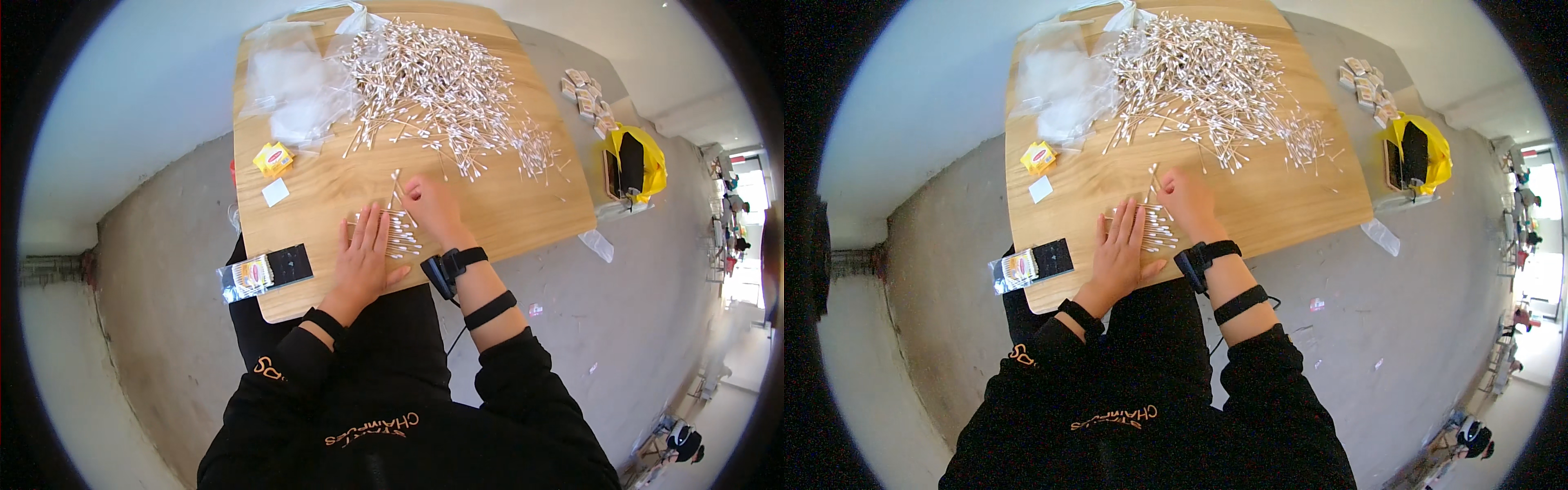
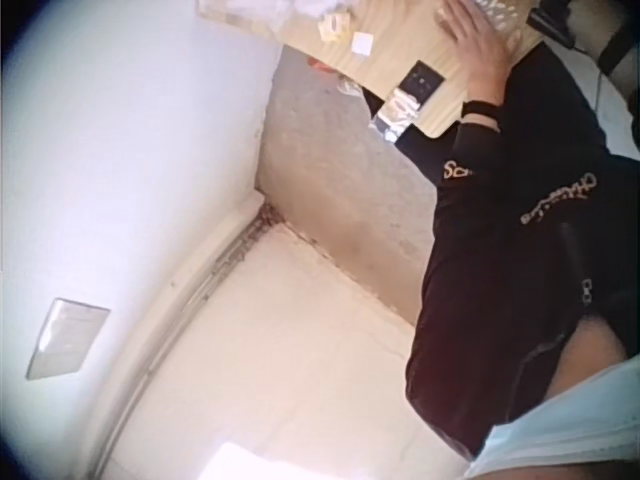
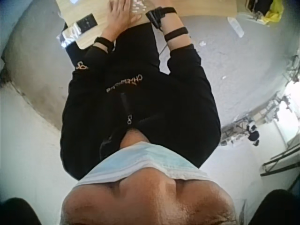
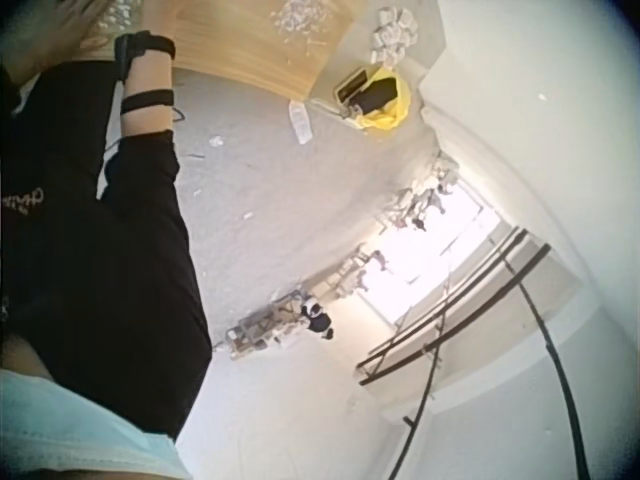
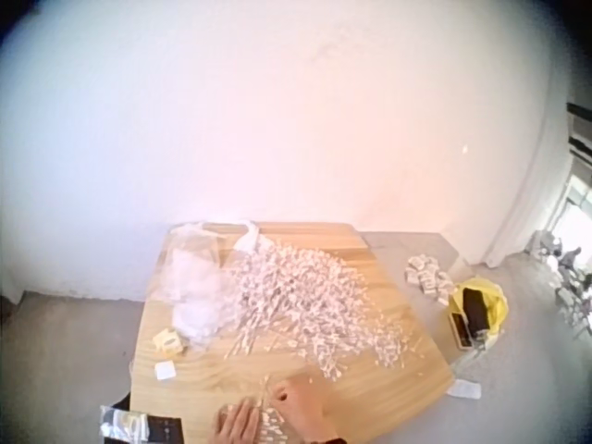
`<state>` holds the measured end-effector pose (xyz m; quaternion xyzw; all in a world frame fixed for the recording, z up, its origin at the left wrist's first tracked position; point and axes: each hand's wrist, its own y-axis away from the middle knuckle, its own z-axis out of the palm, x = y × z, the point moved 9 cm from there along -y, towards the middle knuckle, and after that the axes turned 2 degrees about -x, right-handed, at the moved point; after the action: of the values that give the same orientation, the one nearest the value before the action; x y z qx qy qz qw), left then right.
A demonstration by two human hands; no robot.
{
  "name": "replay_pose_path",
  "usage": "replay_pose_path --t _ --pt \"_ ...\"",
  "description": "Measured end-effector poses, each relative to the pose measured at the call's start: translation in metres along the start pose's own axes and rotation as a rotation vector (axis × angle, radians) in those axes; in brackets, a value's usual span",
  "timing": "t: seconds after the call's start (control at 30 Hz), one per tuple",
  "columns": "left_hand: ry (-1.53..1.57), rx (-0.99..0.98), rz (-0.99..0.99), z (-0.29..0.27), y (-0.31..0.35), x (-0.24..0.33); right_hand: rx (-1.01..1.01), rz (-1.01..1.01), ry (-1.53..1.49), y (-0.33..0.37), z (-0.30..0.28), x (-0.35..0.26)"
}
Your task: The person organizes cotton swabs on a table, places them into small plastic bags, and then wipes the camera lens with a cloth.
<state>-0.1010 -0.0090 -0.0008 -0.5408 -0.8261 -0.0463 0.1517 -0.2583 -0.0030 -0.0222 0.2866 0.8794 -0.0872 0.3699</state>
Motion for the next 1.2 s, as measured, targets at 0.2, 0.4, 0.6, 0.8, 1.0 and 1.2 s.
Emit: replay_pose_path --t 0.2,0.4,0.6,0.8,1.0,1.2 --pt "0.019 -0.028 -0.003 0.004 0.0 0.002 0.114 0.307 -0.525 -0.004 -0.012 0.052" --pt "0.03 0.01 -0.013 0.003 0.001 0.0 -0.215 0.274 -0.54 0.01 -0.011 0.063" --pt "0.041 0.006 0.0 0.003 0.002 -0.001 0.079 0.246 -0.414 -0.009 -0.082 0.083" --pt "0.011 -0.002 -0.005 0.003 0.0 -0.001 0.463 0.216 -0.394 0.008 -0.114 0.109" --pt "0.008 -0.035 -0.022 0.003 0.003 -0.003 0.208 -0.047 -0.025 0.017 -0.031 0.009" --pt "-0.04 -0.071 -0.038 0.005 0.003 0.0 0.25 0.207 0.047 0.018 -0.029 0.04"
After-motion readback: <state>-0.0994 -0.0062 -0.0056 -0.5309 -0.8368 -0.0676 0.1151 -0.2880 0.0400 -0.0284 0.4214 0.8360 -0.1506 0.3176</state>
